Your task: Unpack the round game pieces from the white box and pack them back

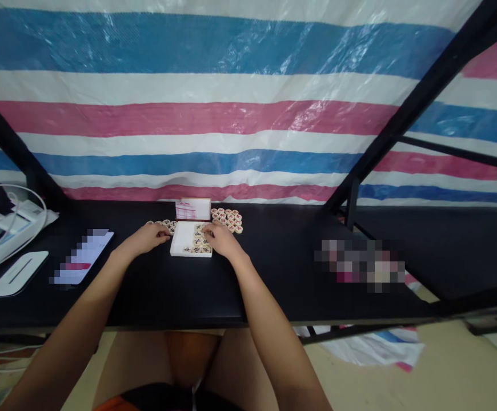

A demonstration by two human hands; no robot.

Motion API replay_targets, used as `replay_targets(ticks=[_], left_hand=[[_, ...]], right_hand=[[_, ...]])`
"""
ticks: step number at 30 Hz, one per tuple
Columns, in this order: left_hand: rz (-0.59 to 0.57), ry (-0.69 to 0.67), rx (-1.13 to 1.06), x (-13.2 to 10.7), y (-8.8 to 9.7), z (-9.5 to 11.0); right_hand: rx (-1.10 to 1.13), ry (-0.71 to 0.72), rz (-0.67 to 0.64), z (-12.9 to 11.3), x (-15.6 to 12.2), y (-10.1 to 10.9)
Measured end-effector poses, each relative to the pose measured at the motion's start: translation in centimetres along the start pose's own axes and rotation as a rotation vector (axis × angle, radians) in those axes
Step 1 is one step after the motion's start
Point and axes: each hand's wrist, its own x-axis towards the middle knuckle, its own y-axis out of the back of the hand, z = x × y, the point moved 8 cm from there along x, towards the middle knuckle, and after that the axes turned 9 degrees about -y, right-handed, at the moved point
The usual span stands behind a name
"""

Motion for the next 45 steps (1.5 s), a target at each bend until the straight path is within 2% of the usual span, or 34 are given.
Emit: replay_targets(ticks=[7, 14, 17, 21, 26, 33, 41, 45], left_hand=[[0.012, -0.003, -0.038, -0.2, 0.1, 0.5], [0.129, -0.155, 0.008, -0.1, 1.3, 4.3], [0.158, -0.265, 0.039, 0.2, 0.4, 6.5], [0.057, -0.342, 0.01, 0.4, -1.7, 8.1], [0.01, -0.356, -0.023, 0.6, -2.5, 8.0], [0.094, -0.382, 0.005, 0.7, -2.6, 8.5], [0.024, -0.339, -0.103, 1.1, -3.2, 7.4], [0.013, -0.347, -0.099, 1.1, -3.1, 7.7]], right_hand=[[-0.019, 0.017, -0.006, -0.2, 0.0, -0.1], [-0.01, 0.009, 0.004, -0.2, 0.0, 0.0], [-0.006, 0.009, 0.008, -0.2, 0.1, -0.1], [0.001, 0.014, 0.005, -0.1, 0.2, -0.2], [-0.006, 0.008, -0.002, -0.1, 0.1, -0.2], [-0.023, 0.001, 0.004, -0.2, -0.1, 0.0], [-0.033, 0.0, 0.006, 0.0, 0.0, -0.1], [-0.031, -0.002, 0.005, 0.0, 0.1, -0.1]])
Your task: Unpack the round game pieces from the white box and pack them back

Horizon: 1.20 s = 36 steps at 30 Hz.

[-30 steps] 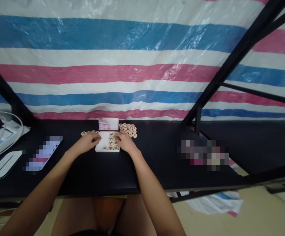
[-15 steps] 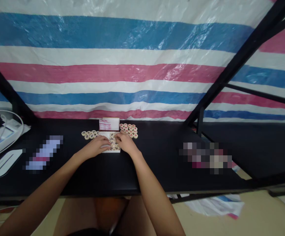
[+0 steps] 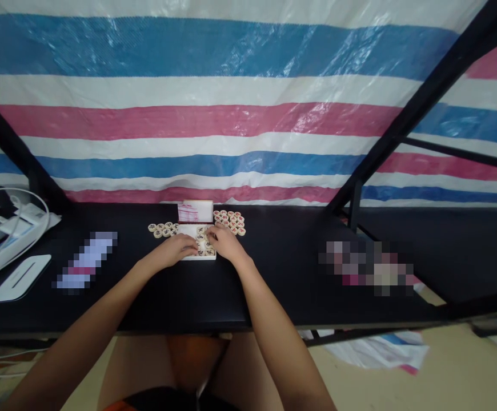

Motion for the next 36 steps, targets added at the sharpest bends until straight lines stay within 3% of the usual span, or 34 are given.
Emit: replay_targets(ticks=[11, 19, 23, 28, 31, 36], left_hand=[[0.008, 0.076, 0.107, -0.1, 0.1, -0.4], [0.143, 0.111, 0.118, -0.5, 3.2, -0.1], [0.263, 0.201, 0.113, -2.5, 6.4, -2.3], [0.286, 0.375, 0.046, -5.8, 9.4, -5.9], [0.215, 0.471, -0.021, -7.3, 9.6, -7.3], [0.057, 0.595, -0.1, -8.6, 8.3, -8.8]], right_hand=[[0.009, 0.013, 0.003, -0.2, -0.1, 0.0], [-0.004, 0.005, -0.016, -0.2, -0.1, 0.0], [0.01, 0.011, -0.01, -0.2, -0.1, 0.0], [0.005, 0.017, -0.001, -0.3, -0.1, 0.0], [0.011, 0.016, -0.001, -0.3, -0.1, -0.1], [0.021, 0.021, -0.012, -0.2, -0.1, -0.1]])
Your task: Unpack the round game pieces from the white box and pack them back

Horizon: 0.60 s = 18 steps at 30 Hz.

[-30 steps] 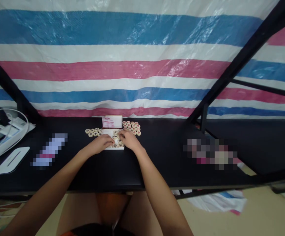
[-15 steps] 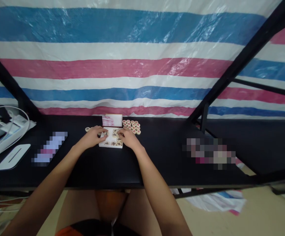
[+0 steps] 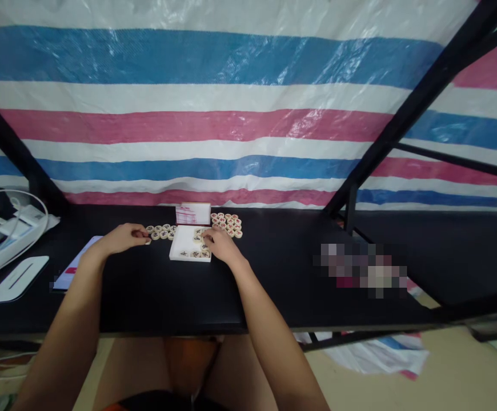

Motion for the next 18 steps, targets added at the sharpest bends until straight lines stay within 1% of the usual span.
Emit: replay_targets(ticks=[3, 6, 8, 14, 18], left_hand=[[-0.042, 0.068, 0.063, -0.1, -0.3, -1.0], [-0.028, 0.134, 0.13, -0.2, 0.0, -1.9], [-0.024, 0.152, 0.146, -0.2, 0.0, -2.2], [0.004, 0.119, 0.162, 0.3, -0.4, -2.2], [0.039, 0.101, 0.196, 0.4, -0.2, -2.2]], right_hand=[[0.001, -0.011, 0.006, 0.1, 0.0, 0.0], [0.005, -0.017, 0.002, 0.2, 0.0, 0.0], [0.005, -0.01, 0.002, 0.2, 0.0, 0.0], [-0.001, -0.004, 0.006, 0.1, 0.0, 0.0], [-0.009, -0.006, 0.015, 0.1, 0.0, 0.1]])
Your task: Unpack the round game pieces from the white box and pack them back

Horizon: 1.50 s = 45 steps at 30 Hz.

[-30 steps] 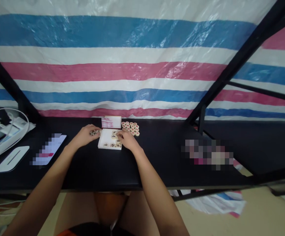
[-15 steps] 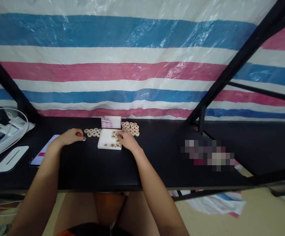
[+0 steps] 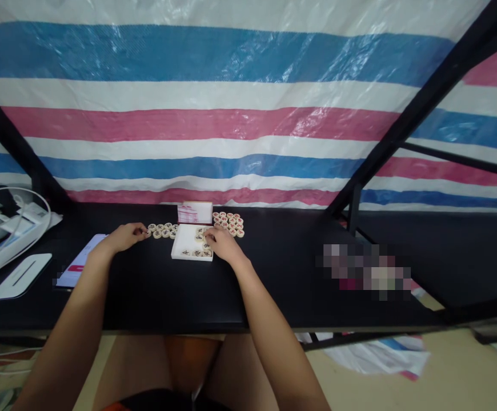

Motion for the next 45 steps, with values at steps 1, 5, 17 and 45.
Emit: replay_targets(ticks=[1, 5, 17, 45], left_hand=[[0.005, -0.003, 0.005, 0.0, 0.1, 0.1], [-0.012, -0.015, 0.001, 0.0, 0.1, 0.4], [0.083, -0.215, -0.06, -0.2, 0.1, 5.3], [0.058, -0.597, 0.208, -0.3, -5.8, 14.6]], right_hand=[[-0.002, -0.001, 0.002, 0.0, 0.0, 0.0], [-0.014, 0.004, 0.001, 0.0, -0.1, 0.0], [-0.143, 0.099, 0.116, -1.1, -0.2, 0.5], [0.052, 0.055, 0.058, -0.9, 0.2, 0.8]])
